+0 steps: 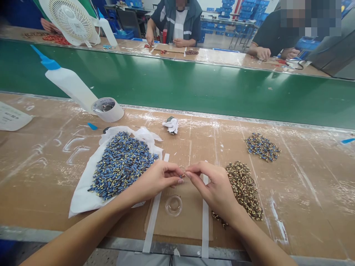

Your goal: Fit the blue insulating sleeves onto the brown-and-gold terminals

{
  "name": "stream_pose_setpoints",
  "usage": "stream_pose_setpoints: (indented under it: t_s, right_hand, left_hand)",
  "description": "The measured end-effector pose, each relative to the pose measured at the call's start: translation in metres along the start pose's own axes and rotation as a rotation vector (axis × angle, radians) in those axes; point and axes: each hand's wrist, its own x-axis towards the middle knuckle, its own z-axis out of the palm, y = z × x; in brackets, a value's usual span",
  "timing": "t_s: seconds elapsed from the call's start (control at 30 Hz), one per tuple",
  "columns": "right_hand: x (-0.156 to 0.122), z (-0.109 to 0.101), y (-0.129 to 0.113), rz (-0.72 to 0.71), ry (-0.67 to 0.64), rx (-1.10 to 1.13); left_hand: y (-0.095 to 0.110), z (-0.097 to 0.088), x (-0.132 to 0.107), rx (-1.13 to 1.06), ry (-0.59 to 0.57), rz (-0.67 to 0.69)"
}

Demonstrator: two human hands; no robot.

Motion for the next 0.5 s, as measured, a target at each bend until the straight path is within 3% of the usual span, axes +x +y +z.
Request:
stream_pose_setpoints:
  t_s: [0.23, 0.3, 0.37, 0.5]
  right_hand:
    - [-0.001, -0.011, -0.002, 0.036, 0.015, 0.077]
    - [-0.003, -0.017, -0.006, 0.010, -0.087, 0.194]
    - [-0.003, -0.018, -0.011, -0.052, -0.271, 0.281]
    - [-0.003, -0.009, -0.022, -0.094, -0.541, 0.233]
  left_hand:
    - [0.003, 0.000, 0.000, 0.019, 0.005, 0.008]
    - [0.003, 0.000, -0.001, 0.013, 0.004, 0.004]
    - [0.004, -0.001, -0.001, 0.003, -0.003, 0.010]
    - [0.006, -0.004, -0.002, -0.035, -0.005, 0.016]
